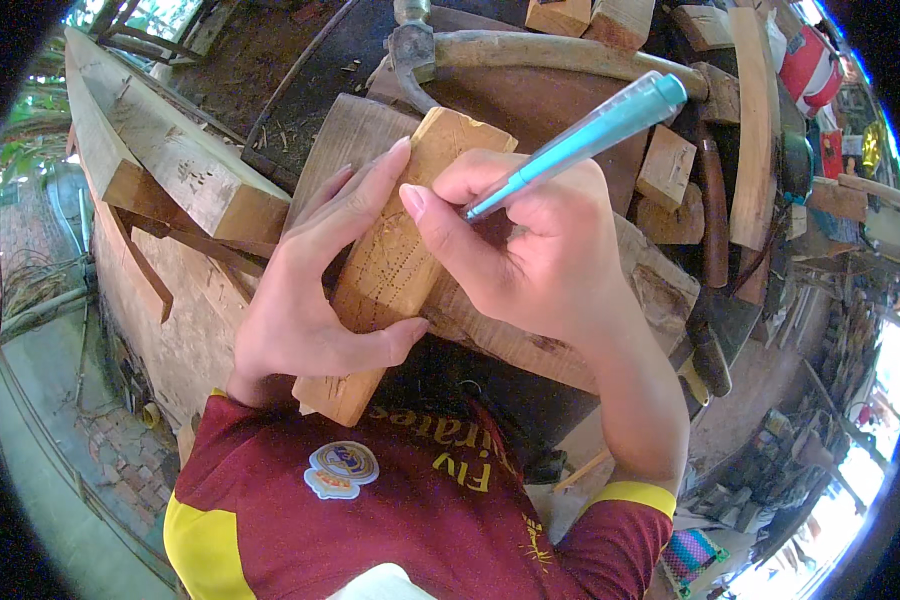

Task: The person measures a wooden plank with a tape measure, then marks a design on a smaller wooden block with a pen. They then use a chisel and mallet to carve the marked design into the wood.

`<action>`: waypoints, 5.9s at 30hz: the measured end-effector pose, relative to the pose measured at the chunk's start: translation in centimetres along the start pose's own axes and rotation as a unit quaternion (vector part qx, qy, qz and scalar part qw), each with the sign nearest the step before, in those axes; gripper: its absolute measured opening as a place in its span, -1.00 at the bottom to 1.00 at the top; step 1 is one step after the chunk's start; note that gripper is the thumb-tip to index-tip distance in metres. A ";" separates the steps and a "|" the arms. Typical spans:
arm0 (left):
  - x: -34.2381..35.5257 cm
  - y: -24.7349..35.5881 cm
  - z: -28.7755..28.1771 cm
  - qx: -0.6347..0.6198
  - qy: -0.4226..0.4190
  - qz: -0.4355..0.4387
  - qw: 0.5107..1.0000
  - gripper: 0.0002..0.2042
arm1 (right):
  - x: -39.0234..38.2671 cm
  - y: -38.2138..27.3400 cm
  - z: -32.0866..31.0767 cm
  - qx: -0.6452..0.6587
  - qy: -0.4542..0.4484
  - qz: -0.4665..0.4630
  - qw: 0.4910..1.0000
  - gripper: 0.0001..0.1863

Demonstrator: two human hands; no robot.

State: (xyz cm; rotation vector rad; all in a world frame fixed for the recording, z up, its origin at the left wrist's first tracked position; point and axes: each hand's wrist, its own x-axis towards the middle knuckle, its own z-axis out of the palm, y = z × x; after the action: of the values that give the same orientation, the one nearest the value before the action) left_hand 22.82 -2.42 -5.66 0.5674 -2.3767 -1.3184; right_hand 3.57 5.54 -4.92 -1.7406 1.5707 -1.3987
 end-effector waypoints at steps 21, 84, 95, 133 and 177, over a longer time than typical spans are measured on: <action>0.0 0.0 0.2 0.003 0.016 0.012 1.000 -0.02 | -0.2 -0.1 0.4 0.011 0.015 0.007 1.000 -0.81; -1.7 0.8 4.3 0.049 0.201 0.027 0.978 0.19 | -0.7 -0.9 1.8 0.074 -0.036 0.002 0.997 -0.88; -1.8 0.8 4.3 0.063 0.204 0.027 0.977 0.18 | -0.5 -1.2 1.5 0.071 -0.038 0.019 0.997 -0.87; -1.8 0.7 4.5 0.064 0.212 0.019 0.975 0.20 | -0.1 -0.6 1.5 0.046 0.007 0.009 0.999 -0.88; -1.7 0.8 4.5 0.011 0.203 0.000 0.979 0.26 | 0.4 -0.7 2.0 0.002 -0.027 -0.049 0.998 -0.92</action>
State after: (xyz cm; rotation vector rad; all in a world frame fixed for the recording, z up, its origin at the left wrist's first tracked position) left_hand 21.97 2.03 -7.38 0.7628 -2.0566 -1.0560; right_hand 5.61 4.75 -5.04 -1.8611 1.4712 -1.3870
